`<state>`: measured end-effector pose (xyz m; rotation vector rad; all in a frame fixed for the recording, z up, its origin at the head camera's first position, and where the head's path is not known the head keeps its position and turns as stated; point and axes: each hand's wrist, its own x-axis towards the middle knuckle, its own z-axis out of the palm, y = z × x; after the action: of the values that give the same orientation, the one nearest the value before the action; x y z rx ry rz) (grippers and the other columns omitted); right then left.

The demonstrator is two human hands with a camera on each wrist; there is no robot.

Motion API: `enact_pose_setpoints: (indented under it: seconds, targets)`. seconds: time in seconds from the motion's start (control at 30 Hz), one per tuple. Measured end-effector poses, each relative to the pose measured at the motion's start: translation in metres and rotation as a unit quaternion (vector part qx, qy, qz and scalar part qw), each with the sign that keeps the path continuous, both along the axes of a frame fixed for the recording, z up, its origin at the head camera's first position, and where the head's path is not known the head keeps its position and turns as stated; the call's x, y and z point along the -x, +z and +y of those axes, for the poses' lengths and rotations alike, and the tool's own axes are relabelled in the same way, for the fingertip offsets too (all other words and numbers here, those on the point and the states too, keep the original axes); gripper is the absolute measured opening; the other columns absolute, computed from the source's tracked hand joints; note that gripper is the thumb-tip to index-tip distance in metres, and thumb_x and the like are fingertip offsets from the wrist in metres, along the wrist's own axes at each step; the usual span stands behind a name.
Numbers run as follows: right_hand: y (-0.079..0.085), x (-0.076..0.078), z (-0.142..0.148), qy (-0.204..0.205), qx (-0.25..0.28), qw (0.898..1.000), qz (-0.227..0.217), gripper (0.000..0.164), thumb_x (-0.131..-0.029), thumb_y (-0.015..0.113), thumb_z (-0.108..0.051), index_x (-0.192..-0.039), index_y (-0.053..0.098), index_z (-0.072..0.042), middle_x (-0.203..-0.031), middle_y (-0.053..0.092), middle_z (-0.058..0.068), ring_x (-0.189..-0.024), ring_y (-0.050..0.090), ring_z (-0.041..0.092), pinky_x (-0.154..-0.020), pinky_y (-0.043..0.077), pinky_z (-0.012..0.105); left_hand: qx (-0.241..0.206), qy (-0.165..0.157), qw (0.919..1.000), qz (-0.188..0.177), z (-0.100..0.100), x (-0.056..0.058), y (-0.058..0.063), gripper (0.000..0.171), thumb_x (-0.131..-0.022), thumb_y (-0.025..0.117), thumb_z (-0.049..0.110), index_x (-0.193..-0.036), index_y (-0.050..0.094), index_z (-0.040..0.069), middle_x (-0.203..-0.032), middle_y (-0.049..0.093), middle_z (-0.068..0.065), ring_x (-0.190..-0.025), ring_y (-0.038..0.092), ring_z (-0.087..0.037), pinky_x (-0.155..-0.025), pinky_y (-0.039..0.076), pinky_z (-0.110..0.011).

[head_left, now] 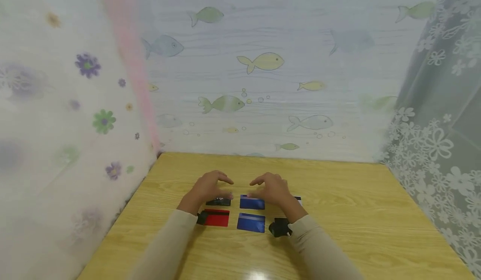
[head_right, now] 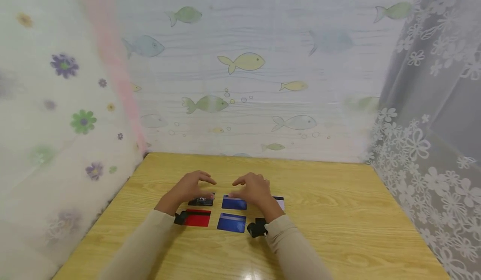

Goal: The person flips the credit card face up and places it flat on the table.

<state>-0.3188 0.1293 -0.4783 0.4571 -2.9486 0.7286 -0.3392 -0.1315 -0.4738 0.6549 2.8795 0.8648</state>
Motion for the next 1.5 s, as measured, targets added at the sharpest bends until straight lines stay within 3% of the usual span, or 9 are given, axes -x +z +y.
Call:
enact_pose_setpoints:
  seconds: [0.2, 0.4, 0.5, 0.8, 1.07, 1.3, 1.5]
  targets:
    - [-0.005, -0.010, 0.016, -0.005, 0.022, 1.000, 0.022, 0.041, -0.080, 0.086, -0.055, -0.113, 0.082, -0.030, -0.122, 0.072, 0.002, -0.110, 0.066, 0.031, -0.087, 0.051, 0.065, -0.001, -0.005, 0.9998, 0.018, 0.013, -0.004, -0.003, 0.047, -0.081, 0.089, 0.043, -0.122, 0.078, 0.024, -0.144, 0.062, -0.008, -0.135, 0.056, -0.037, -0.106, 0.048, -0.060]
    - [-0.009, -0.017, 0.033, -0.017, 0.079, 0.997, 0.013, 0.039, -0.081, 0.086, -0.050, -0.112, 0.082, -0.028, -0.125, 0.070, 0.002, -0.114, 0.065, 0.032, -0.092, 0.050, 0.064, -0.076, -0.013, 0.9968, -0.022, 0.020, -0.011, -0.005, 0.047, -0.086, 0.086, 0.039, -0.128, 0.075, 0.021, -0.151, 0.057, -0.006, -0.144, 0.046, -0.038, -0.112, 0.042, -0.061]
    - [-0.011, -0.019, 0.039, -0.017, 0.091, 0.996, 0.009, 0.041, -0.081, 0.086, -0.050, -0.114, 0.081, -0.026, -0.123, 0.070, 0.002, -0.113, 0.065, 0.032, -0.092, 0.051, 0.061, -0.091, -0.008, 0.9955, -0.024, 0.022, -0.014, -0.005, 0.048, -0.086, 0.085, 0.039, -0.129, 0.075, 0.021, -0.151, 0.057, -0.005, -0.146, 0.046, -0.037, -0.113, 0.042, -0.060]
    - [-0.017, -0.019, 0.043, -0.024, 0.097, 0.995, -0.018, 0.038, -0.083, 0.087, -0.042, -0.116, 0.081, -0.023, -0.113, 0.070, 0.001, -0.106, 0.067, 0.029, -0.088, 0.053, 0.054, -0.086, 0.000, 0.9959, -0.028, 0.029, -0.014, -0.010, 0.050, -0.088, 0.083, 0.042, -0.131, 0.073, 0.020, -0.149, 0.059, -0.005, -0.144, 0.048, -0.036, -0.111, 0.044, -0.060]
    - [-0.024, -0.019, 0.045, -0.007, 0.079, 0.997, -0.014, 0.039, -0.083, 0.088, -0.039, -0.116, 0.081, -0.021, -0.110, 0.070, 0.004, -0.091, 0.066, 0.020, -0.077, 0.054, 0.045, -0.068, -0.004, 0.9972, -0.032, 0.031, -0.013, -0.020, 0.046, -0.088, 0.084, 0.038, -0.129, 0.074, 0.020, -0.146, 0.061, -0.008, -0.136, 0.055, -0.035, -0.107, 0.048, -0.057]
    - [-0.025, -0.021, 0.040, 0.003, 0.060, 0.998, -0.017, 0.042, -0.080, 0.089, -0.041, -0.117, 0.080, -0.023, -0.110, 0.071, 0.002, -0.096, 0.065, 0.020, -0.081, 0.051, 0.048, -0.053, -0.008, 0.9975, -0.045, 0.029, -0.011, -0.026, 0.044, -0.086, 0.086, 0.038, -0.125, 0.076, 0.021, -0.143, 0.063, -0.007, -0.134, 0.057, -0.034, -0.105, 0.050, -0.055]
    - [-0.027, -0.020, 0.038, 0.006, 0.039, 0.999, -0.021, 0.044, -0.079, 0.090, -0.045, -0.117, 0.080, -0.025, -0.111, 0.070, 0.002, -0.098, 0.063, 0.024, -0.082, 0.050, 0.049, -0.018, -0.015, 0.9992, -0.033, 0.029, -0.010, -0.029, 0.049, -0.081, 0.089, 0.042, -0.124, 0.077, 0.023, -0.141, 0.064, -0.006, -0.134, 0.057, -0.035, -0.106, 0.049, -0.056]
